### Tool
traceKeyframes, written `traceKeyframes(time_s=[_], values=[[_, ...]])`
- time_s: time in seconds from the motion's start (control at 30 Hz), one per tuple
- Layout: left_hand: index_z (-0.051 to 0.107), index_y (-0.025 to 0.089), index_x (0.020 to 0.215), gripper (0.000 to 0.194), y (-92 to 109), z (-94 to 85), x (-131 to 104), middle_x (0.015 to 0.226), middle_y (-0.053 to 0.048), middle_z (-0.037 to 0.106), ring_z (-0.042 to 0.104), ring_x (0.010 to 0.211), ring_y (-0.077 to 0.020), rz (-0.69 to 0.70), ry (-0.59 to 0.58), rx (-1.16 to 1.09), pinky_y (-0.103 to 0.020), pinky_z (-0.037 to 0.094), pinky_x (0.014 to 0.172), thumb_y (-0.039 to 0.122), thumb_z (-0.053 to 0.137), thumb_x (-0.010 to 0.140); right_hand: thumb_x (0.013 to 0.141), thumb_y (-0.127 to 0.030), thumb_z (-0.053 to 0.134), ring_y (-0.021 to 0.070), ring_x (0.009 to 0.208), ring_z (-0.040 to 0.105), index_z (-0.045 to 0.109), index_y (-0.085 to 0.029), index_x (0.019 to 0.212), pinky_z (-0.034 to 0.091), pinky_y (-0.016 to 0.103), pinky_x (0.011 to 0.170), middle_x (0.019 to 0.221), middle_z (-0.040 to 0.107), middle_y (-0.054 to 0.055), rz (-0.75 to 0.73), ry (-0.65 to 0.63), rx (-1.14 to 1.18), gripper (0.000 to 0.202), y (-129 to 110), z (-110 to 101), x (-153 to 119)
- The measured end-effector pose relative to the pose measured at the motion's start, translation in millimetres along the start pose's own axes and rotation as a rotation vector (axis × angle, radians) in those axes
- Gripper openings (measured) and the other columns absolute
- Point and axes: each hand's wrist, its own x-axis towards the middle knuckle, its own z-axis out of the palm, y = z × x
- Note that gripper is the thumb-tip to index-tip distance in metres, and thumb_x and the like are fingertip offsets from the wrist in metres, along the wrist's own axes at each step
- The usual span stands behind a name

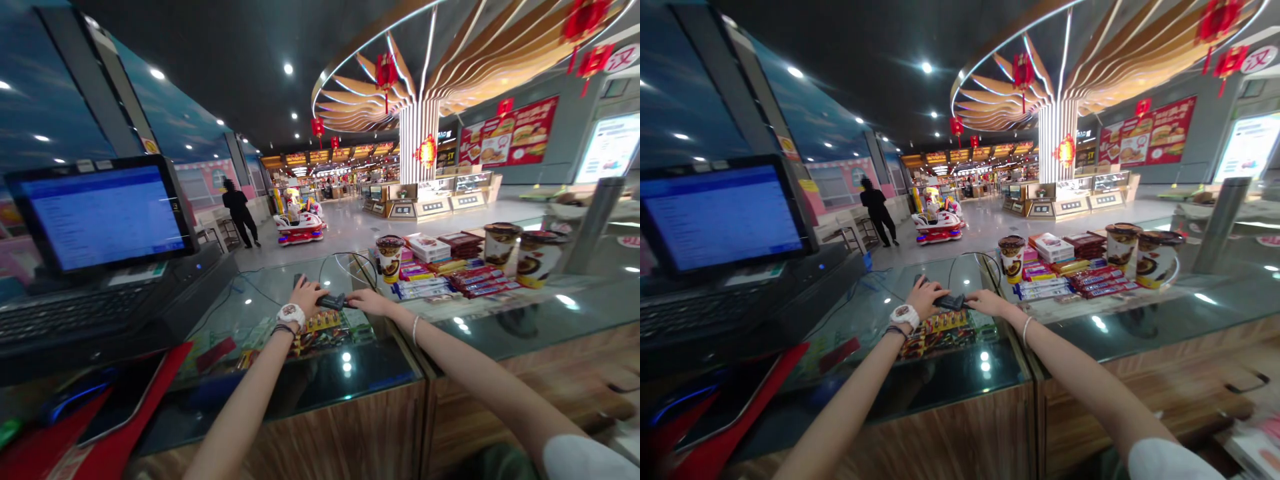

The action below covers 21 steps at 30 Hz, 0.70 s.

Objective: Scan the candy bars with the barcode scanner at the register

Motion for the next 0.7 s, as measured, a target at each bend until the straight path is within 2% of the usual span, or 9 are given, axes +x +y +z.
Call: traceKeyframes(time_s=[0.1,0.17,0.3,0.4,0.5,0.6,0.7], values=[[0.067,0.032,0.126,0.046,16.7,9.4,15.1,0.114,-0.006,0.067,0.064,0.105,-0.0232,-0.029,-0.018,0.006,-0.047,0.029,0.118,0.031,0.071,0.081,0.085,-0.037,0.068,0.0253,0.095,0.068,0.071,-0.014,0.111,0.052,0.035,0.085,0.106,0.074,0.012,0.047,0.05,-0.076,0.035,5.6,-3.8,-3.9],[0.063,0.033,0.131,0.048,22.3,17.2,18.8,0.114,-0.005,0.067,0.065,0.104,-0.0229,-0.032,-0.015,0.027,-0.045,0.033,0.114,0.036,0.071,0.083,0.082,-0.034,0.073,0.0261,0.097,0.068,0.07,-0.013,0.112,0.051,0.034,0.086,0.107,0.073,0.013,0.056,0.08,-0.182,0.037,13.6,-8.0,-5.6],[0.057,0.033,0.136,0.052,25.5,30.4,18.4,0.115,-0.005,0.068,0.064,0.105,-0.0234,0.0,0.03,0.047,-0.044,0.035,0.112,0.042,0.069,0.086,0.09,-0.022,0.062,0.0227,0.098,0.067,0.073,-0.016,0.106,0.048,0.031,0.087,0.102,0.072,0.011,0.062,0.05,-0.306,0.02,28.5,-17.3,-5.0],[0.057,0.031,0.136,0.05,28.7,33.3,16.9,0.12,-0.006,0.068,0.063,0.108,-0.0237,0.025,0.067,0.024,-0.047,0.03,0.116,0.04,0.067,0.089,0.091,-0.018,0.059,0.0216,0.099,0.067,0.073,-0.017,0.106,0.048,0.031,0.088,0.105,0.071,0.011,0.093,0.043,-0.312,0.021,34.8,-21.1,-4.2],[0.059,0.029,0.134,0.044,32.6,31.1,14.9,0.128,-0.007,0.065,0.059,0.119,-0.0254,0.052,0.131,-0.049,-0.05,0.022,0.121,0.043,0.061,0.092,0.091,-0.015,0.057,0.0224,0.103,0.066,0.073,-0.015,0.109,0.049,0.033,0.091,0.11,0.071,0.012,0.107,0.045,-0.283,0.024,38.2,-21.3,-5.1],[0.061,0.025,0.133,0.042,32.0,28.6,11.9,0.129,-0.009,0.065,0.056,0.124,-0.0267,0.015,0.183,-0.106,-0.054,0.018,0.123,0.043,0.052,0.096,0.089,-0.013,0.057,0.0232,0.11,0.066,0.071,-0.017,0.115,0.049,0.035,0.097,0.117,0.072,0.011,0.086,0.053,-0.249,0.03,40.3,-19.1,-7.8],[0.063,0.024,0.13,0.04,27.0,28.8,8.6,0.126,-0.008,0.068,0.058,0.122,-0.0265,-0.023,0.18,-0.142,-0.058,0.015,0.124,0.041,0.05,0.096,0.086,-0.011,0.058,0.0242,0.116,0.064,0.069,-0.019,0.121,0.048,0.038,0.102,0.125,0.069,0.011,0.081,0.069,-0.231,0.038,40.5,-16.5,-10.5]])
